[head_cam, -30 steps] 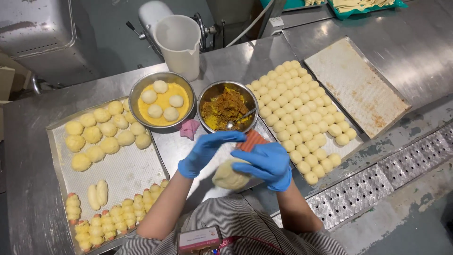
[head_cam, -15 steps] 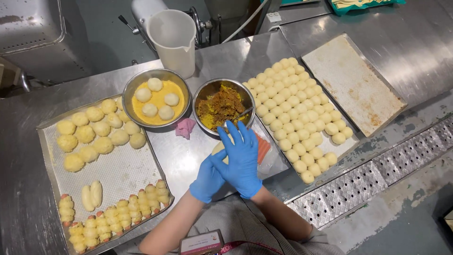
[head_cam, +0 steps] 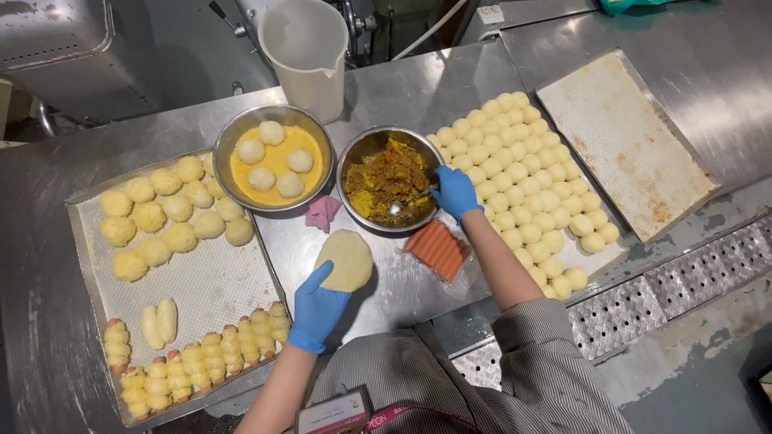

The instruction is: The recorder is preparing dough buns by flattening dough balls and filling them with a savory mixture and sausages.

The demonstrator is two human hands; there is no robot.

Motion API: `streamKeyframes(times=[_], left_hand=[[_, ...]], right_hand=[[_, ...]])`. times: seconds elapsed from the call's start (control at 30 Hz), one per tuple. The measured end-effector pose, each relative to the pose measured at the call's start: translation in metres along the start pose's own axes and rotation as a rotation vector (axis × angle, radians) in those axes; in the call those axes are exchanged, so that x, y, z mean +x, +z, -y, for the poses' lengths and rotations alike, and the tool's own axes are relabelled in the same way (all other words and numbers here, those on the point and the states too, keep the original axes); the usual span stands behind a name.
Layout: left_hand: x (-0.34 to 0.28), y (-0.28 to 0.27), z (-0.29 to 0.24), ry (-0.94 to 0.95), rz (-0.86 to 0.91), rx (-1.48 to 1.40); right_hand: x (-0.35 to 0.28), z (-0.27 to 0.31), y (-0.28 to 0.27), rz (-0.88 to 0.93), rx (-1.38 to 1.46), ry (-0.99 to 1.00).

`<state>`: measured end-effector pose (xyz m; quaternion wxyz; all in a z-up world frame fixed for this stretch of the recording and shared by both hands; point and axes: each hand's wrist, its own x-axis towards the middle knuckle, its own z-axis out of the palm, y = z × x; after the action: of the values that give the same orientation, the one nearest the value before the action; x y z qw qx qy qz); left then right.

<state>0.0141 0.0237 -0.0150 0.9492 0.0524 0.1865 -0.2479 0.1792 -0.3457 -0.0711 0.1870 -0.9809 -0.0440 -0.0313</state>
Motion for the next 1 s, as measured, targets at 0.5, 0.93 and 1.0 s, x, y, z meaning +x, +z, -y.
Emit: streamKeyframes(times=[0.5, 0.93, 1.0], left_hand=[[0.034, 0.004, -0.032, 0.076, -0.087, -0.020], [0.026, -0.012, -0.037, 0.105, -0.138, -0.037], [0.023, -0.012, -0.038, 0.113, -0.126, -0.056]], right_hand=[[-0.017, -0.029, 0.066, 0.269, -0.254, -0.322], [-0.015, 0.032, 0.029, -0.037, -0.411, -0.420], [-0.010, 0.026, 0.044, 0.013, -0.370, -0.570]])
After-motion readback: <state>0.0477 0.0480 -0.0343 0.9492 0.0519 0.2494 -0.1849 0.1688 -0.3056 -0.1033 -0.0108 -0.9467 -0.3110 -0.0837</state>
